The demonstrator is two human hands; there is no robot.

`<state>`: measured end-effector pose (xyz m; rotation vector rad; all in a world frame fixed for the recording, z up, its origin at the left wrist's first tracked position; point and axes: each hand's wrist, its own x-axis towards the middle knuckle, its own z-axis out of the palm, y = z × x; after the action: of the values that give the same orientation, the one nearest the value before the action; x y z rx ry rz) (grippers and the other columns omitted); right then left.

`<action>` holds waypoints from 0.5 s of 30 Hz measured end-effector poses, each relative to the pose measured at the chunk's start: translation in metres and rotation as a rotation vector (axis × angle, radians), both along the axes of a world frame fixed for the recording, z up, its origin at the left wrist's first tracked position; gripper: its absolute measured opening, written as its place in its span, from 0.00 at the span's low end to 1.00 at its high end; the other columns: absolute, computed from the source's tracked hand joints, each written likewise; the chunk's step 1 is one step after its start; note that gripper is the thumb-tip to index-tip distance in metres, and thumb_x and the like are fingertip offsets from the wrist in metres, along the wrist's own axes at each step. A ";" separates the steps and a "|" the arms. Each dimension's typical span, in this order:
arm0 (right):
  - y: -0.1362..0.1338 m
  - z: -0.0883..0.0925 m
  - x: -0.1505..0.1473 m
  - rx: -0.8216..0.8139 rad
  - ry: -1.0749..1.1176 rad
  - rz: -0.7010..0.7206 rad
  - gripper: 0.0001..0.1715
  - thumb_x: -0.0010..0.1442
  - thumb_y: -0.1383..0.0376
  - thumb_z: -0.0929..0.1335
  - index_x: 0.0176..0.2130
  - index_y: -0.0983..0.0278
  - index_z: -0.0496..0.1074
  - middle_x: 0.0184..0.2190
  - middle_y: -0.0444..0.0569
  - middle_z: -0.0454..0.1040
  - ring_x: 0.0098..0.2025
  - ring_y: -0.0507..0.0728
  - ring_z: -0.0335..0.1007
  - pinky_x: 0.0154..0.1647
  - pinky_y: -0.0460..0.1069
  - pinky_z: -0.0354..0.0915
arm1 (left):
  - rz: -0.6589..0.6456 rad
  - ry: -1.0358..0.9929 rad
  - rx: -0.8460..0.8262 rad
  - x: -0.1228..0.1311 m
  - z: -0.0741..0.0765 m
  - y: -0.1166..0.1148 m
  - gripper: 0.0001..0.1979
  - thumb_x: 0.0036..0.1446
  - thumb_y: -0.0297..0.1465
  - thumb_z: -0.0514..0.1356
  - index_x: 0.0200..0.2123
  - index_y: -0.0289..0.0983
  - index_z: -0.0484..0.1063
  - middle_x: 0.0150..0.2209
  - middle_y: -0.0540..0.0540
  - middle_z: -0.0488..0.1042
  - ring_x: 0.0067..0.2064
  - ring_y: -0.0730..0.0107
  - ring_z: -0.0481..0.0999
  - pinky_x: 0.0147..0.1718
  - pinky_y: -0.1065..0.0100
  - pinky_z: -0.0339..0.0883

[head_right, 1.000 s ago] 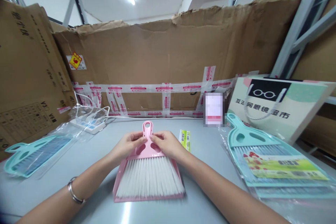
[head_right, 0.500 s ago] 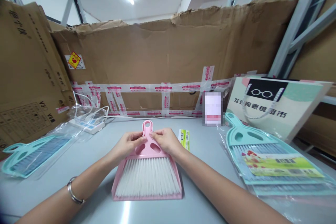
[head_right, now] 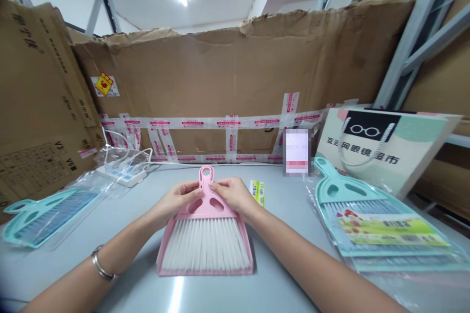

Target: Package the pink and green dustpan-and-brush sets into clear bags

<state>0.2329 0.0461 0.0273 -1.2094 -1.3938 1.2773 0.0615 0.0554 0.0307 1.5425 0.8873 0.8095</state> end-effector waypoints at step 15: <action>0.050 -0.038 0.097 0.071 -1.160 -0.401 0.32 0.53 0.53 0.66 0.49 0.73 0.64 0.49 0.67 0.64 0.54 0.69 0.58 0.49 0.57 0.56 | 0.029 0.001 -0.171 -0.026 -0.010 0.021 0.23 0.45 0.45 0.63 0.40 0.34 0.72 0.33 0.45 0.76 0.32 0.68 0.73 0.30 0.72 0.62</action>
<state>0.3302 0.0958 -0.0105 -2.1870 -1.7654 0.1555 0.0351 0.0766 0.0211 1.3840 0.9570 0.7341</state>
